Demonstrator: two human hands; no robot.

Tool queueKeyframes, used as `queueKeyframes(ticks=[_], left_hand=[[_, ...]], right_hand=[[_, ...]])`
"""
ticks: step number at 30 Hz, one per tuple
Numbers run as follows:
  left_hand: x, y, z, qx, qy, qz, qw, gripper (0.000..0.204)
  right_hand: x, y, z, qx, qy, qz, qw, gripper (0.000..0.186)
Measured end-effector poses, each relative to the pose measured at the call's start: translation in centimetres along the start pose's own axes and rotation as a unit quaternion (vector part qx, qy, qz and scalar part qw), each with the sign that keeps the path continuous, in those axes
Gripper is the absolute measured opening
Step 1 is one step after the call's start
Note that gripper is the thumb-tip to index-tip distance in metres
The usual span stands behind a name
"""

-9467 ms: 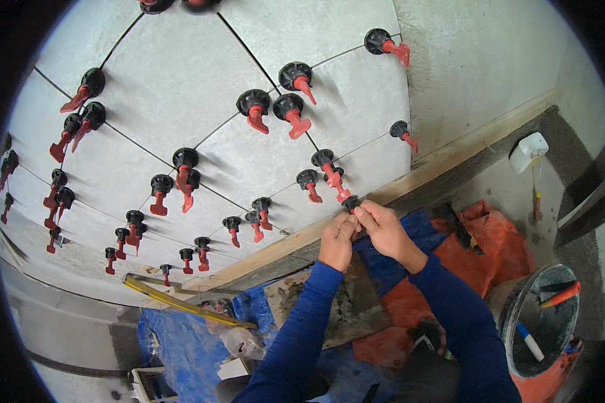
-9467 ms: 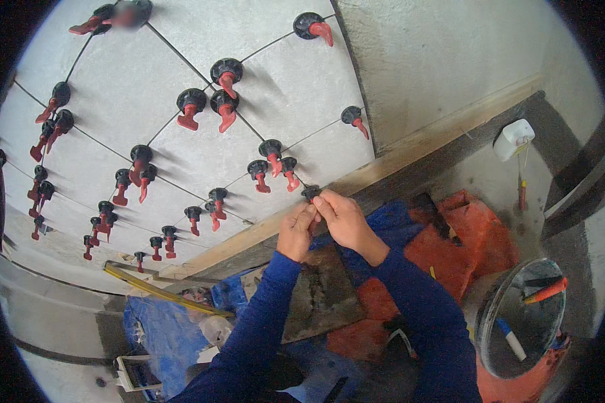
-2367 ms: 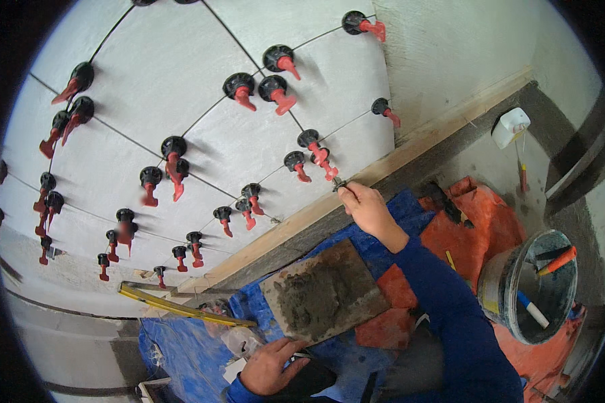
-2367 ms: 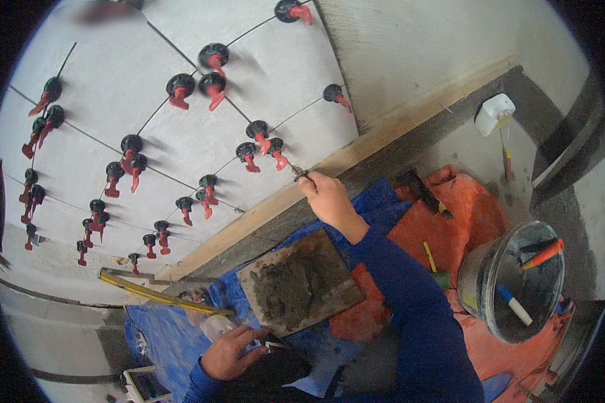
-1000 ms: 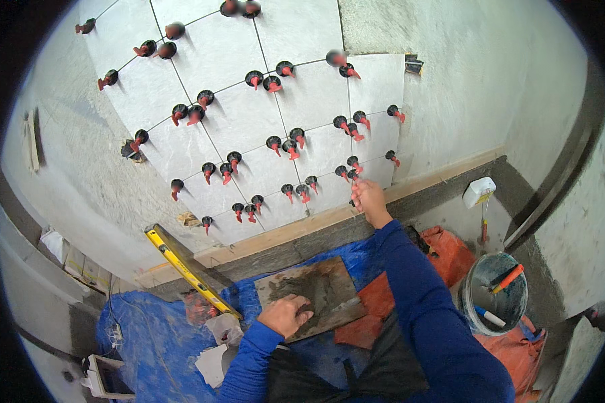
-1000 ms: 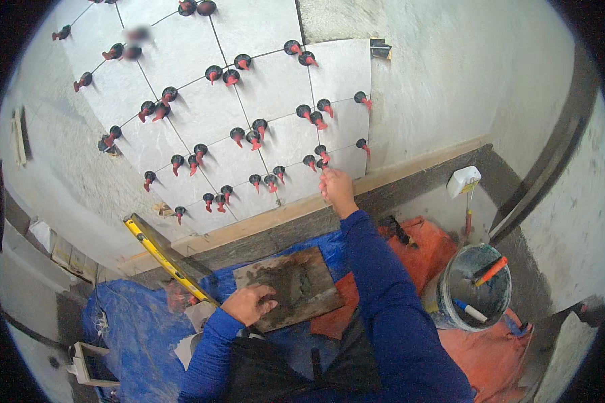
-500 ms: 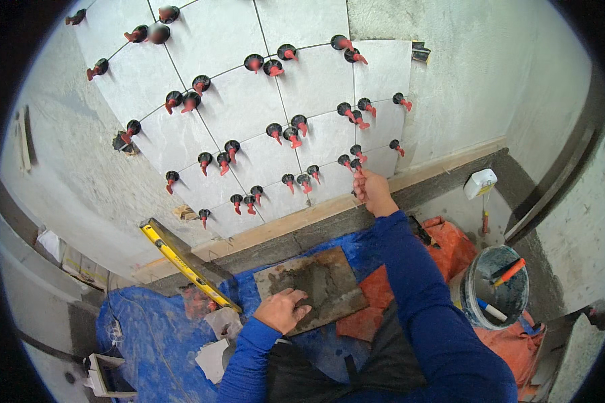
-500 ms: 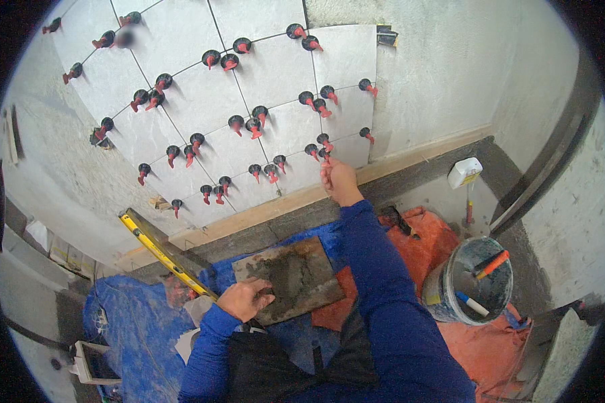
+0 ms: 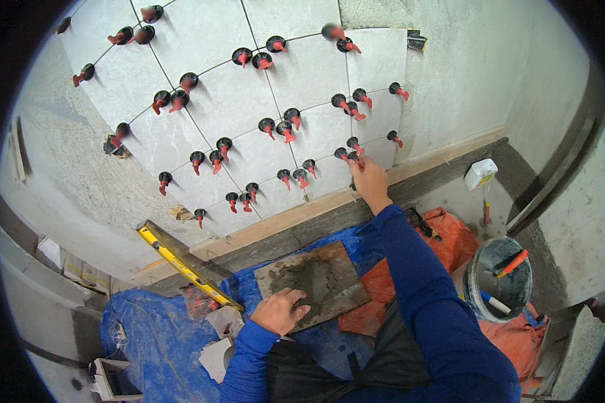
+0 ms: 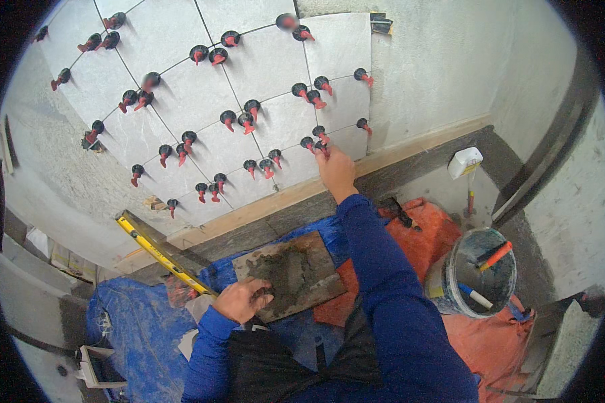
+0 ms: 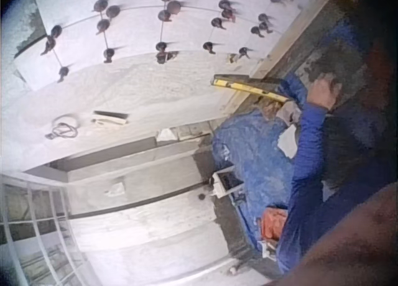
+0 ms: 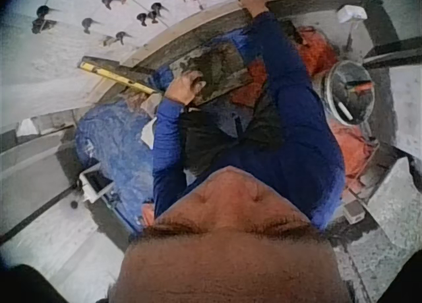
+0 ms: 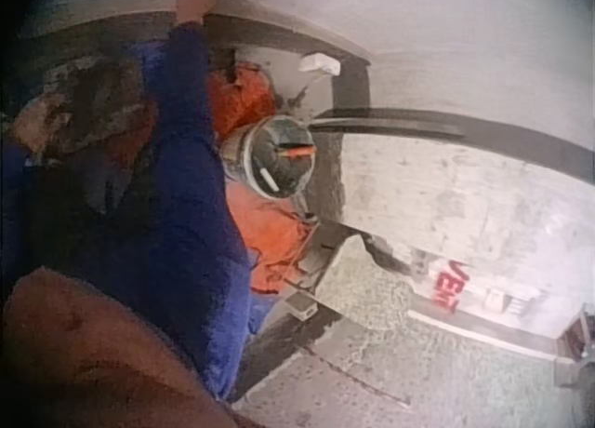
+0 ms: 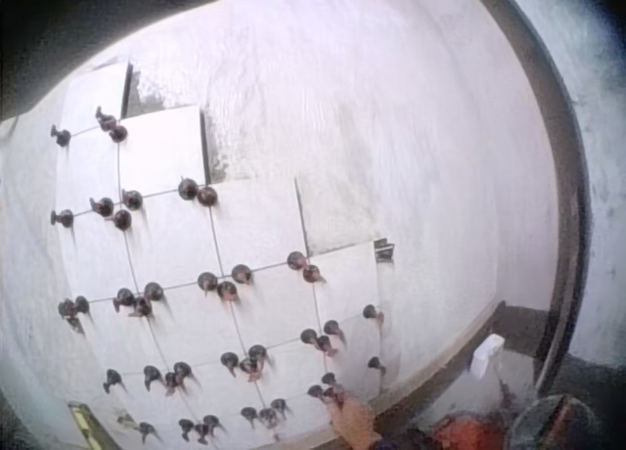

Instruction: The person is installing white tiles on a wall using red tile leveling clips. They repeatedly place and tighten the clips to secure the tiles in place.

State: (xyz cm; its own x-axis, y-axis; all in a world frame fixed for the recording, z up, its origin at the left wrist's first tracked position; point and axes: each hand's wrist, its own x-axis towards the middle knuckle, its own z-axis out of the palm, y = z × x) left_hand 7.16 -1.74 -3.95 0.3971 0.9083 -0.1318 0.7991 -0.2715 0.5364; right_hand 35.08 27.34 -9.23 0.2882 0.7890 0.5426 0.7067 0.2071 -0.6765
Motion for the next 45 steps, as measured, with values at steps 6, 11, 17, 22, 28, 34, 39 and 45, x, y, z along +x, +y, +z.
queueKeyframes(ticks=[6, 11, 17, 22, 28, 34, 39, 45], left_hand=[[0.1, 0.2, -0.2, -0.012, 0.001, -0.005, 1.000, 0.036], [0.0, -0.1, -0.3, -0.025, -0.008, -0.023, 0.999, 0.035], [0.2, -0.3, -0.1, -0.022, -0.007, -0.028, 0.999, 0.036], [0.3, 0.0, 0.0, -0.020, -0.004, -0.020, 1.000, 0.036], [0.8, 0.0, 0.2, -0.010, -0.003, -0.003, 1.000, 0.037], [1.1, 0.3, 0.4, -0.010, -0.023, -0.015, 1.000, 0.037], [1.5, 0.5, 0.3, -0.010, -0.017, -0.010, 1.000, 0.037], [1.8, 0.6, 0.7, -0.001, -0.006, -0.004, 1.000, 0.037]], right_hand=[[2.2, 0.4, 0.6, 0.465, -0.172, 0.381, 0.780, 0.038], [2.3, 1.0, 1.0, 0.549, -0.173, 0.410, 0.707, 0.027], [1.3, 0.8, 2.6, 0.030, 0.059, 0.027, 0.997, 0.028], [1.4, 0.6, 1.3, 0.377, -0.091, 0.292, 0.874, 0.033], [1.6, 0.0, 0.8, 0.510, -0.088, 0.332, 0.788, 0.032], [1.7, 0.1, 0.7, 0.500, -0.100, 0.326, 0.796, 0.023], [1.9, -0.1, -0.1, 0.477, -0.127, 0.321, 0.808, 0.021], [1.7, 0.2, -1.8, 0.456, -0.192, 0.369, 0.787, 0.031]])
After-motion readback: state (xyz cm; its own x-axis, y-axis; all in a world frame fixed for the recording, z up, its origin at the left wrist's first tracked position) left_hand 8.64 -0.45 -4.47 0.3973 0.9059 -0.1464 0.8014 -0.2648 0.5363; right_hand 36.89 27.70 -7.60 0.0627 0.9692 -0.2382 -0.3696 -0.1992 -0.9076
